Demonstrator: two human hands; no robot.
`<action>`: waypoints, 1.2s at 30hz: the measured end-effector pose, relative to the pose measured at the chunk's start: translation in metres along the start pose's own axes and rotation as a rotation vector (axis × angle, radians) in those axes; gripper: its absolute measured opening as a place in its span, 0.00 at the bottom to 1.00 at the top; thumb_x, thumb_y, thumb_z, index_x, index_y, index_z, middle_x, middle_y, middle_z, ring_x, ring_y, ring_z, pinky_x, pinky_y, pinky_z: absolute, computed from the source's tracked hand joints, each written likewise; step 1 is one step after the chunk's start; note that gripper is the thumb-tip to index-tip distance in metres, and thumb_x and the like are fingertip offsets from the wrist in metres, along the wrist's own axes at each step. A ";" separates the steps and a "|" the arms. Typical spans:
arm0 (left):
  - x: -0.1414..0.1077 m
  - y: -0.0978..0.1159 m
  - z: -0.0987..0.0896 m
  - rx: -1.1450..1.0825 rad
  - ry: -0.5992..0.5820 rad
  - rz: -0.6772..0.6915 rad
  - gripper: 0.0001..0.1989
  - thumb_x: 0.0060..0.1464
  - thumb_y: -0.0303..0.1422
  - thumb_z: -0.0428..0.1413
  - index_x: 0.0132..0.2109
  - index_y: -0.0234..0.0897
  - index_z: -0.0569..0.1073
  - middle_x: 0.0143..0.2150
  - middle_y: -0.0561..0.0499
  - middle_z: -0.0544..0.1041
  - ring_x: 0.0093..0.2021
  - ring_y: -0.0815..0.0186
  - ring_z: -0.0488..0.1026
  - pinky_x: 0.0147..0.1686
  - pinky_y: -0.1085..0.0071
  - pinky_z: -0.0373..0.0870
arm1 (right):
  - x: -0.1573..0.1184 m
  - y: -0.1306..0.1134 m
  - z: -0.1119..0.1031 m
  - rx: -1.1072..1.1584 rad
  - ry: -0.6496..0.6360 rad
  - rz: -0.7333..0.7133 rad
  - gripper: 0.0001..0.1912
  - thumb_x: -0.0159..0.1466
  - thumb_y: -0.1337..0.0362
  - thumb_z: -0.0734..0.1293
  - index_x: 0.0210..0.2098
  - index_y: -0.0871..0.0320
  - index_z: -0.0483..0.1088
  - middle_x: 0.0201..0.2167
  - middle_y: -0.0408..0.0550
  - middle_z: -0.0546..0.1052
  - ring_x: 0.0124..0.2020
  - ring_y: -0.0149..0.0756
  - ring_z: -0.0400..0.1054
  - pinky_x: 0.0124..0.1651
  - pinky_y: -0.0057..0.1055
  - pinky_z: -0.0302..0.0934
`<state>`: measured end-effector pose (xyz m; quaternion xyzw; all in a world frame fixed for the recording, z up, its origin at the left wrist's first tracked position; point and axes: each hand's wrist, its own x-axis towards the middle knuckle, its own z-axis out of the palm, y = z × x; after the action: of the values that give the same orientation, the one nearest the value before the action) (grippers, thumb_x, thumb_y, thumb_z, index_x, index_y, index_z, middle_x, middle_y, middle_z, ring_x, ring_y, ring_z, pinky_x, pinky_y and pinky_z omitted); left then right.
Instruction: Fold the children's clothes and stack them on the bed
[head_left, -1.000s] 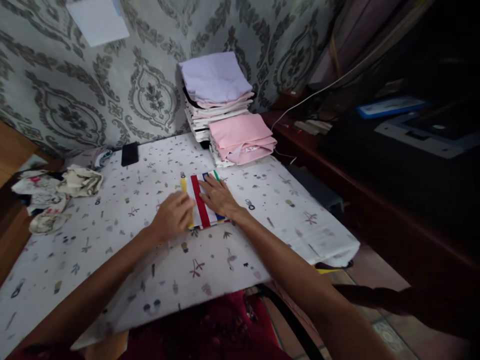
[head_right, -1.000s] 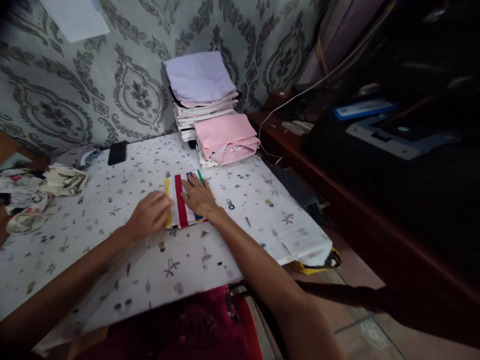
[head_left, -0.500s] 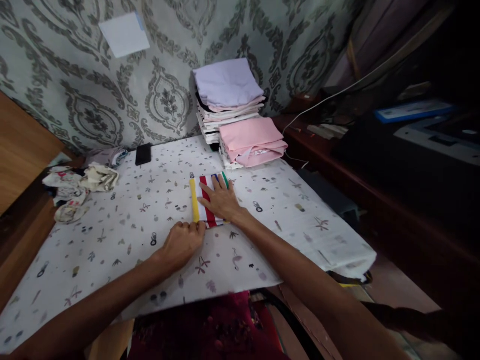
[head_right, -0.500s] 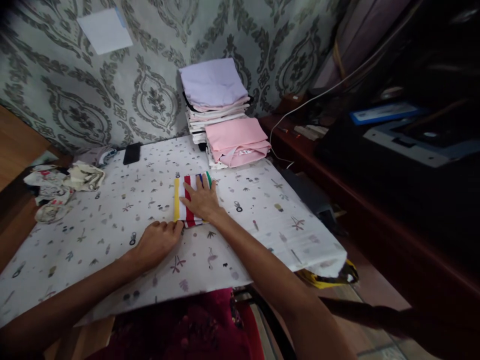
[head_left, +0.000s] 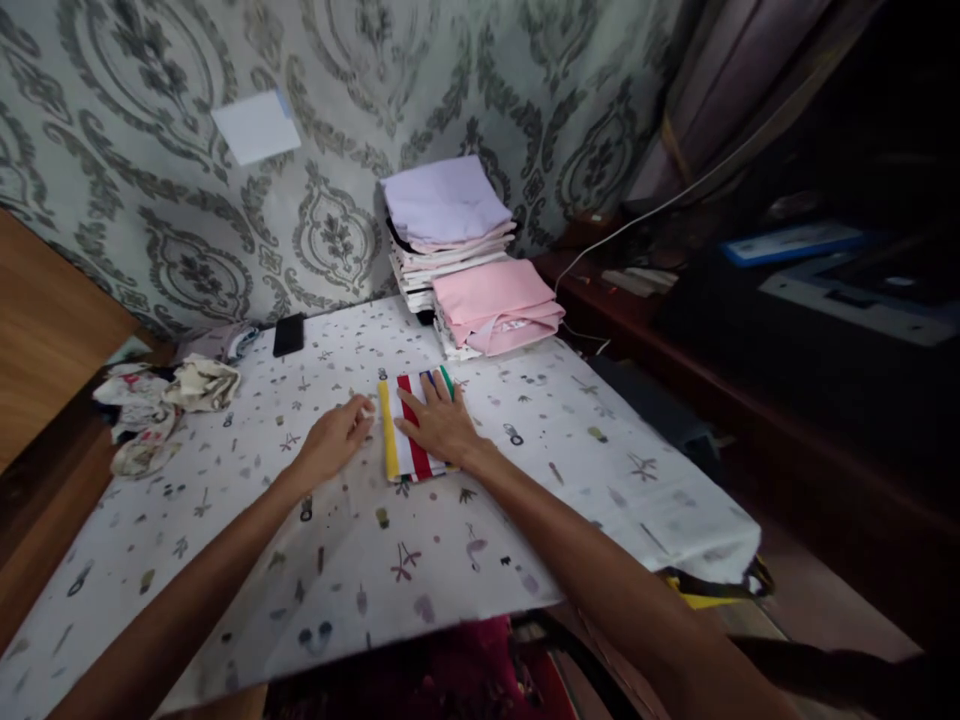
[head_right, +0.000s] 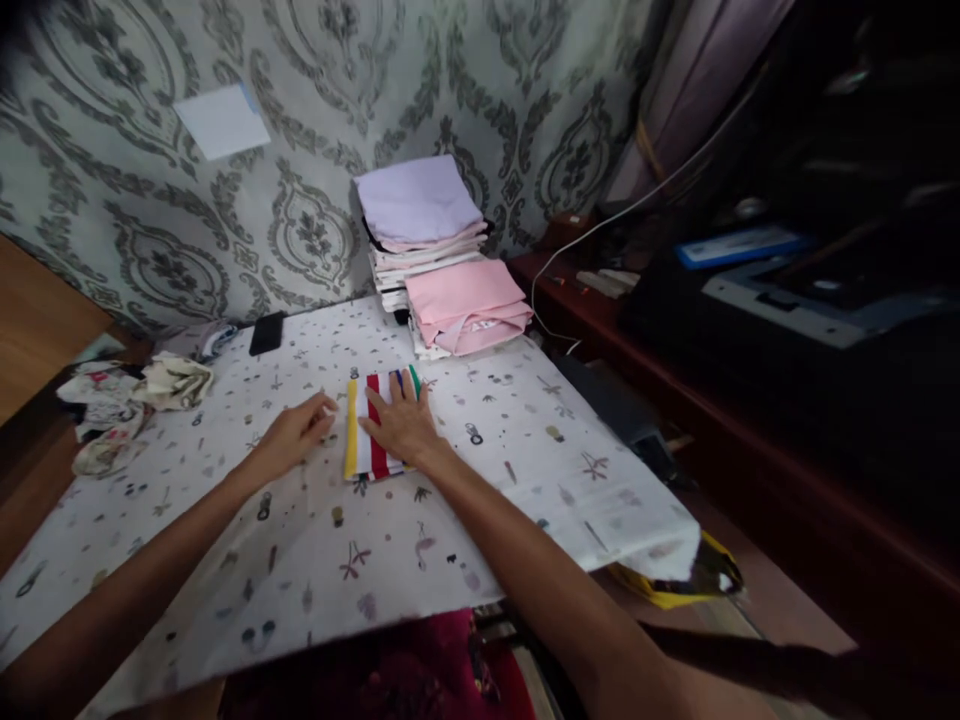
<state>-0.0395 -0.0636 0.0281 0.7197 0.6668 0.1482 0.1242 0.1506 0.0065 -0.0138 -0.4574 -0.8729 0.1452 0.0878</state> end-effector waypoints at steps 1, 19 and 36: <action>0.020 -0.007 0.003 -0.058 0.039 -0.025 0.12 0.62 0.35 0.47 0.50 0.42 0.69 0.34 0.54 0.76 0.32 0.64 0.72 0.34 0.70 0.65 | -0.001 0.000 -0.001 0.000 0.006 0.001 0.33 0.71 0.46 0.56 0.71 0.51 0.55 0.74 0.59 0.47 0.75 0.59 0.32 0.70 0.62 0.33; -0.010 0.007 0.028 -1.035 -0.259 -0.530 0.22 0.58 0.50 0.55 0.48 0.37 0.66 0.36 0.43 0.81 0.33 0.61 0.81 0.34 0.65 0.78 | 0.034 0.037 -0.047 0.306 -0.005 0.261 0.36 0.63 0.58 0.67 0.68 0.62 0.58 0.67 0.61 0.63 0.69 0.49 0.54 0.66 0.42 0.54; 0.055 0.039 -0.010 -1.003 0.127 -0.242 0.15 0.51 0.44 0.56 0.42 0.40 0.67 0.38 0.49 0.79 0.34 0.62 0.79 0.33 0.64 0.79 | 0.013 0.109 -0.091 1.130 0.375 0.179 0.16 0.50 0.55 0.70 0.32 0.55 0.64 0.28 0.40 0.74 0.28 0.33 0.70 0.31 0.30 0.66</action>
<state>-0.0037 -0.0120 0.0546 0.4791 0.5983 0.4774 0.4295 0.2537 0.0920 0.0361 -0.4295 -0.5884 0.5101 0.4573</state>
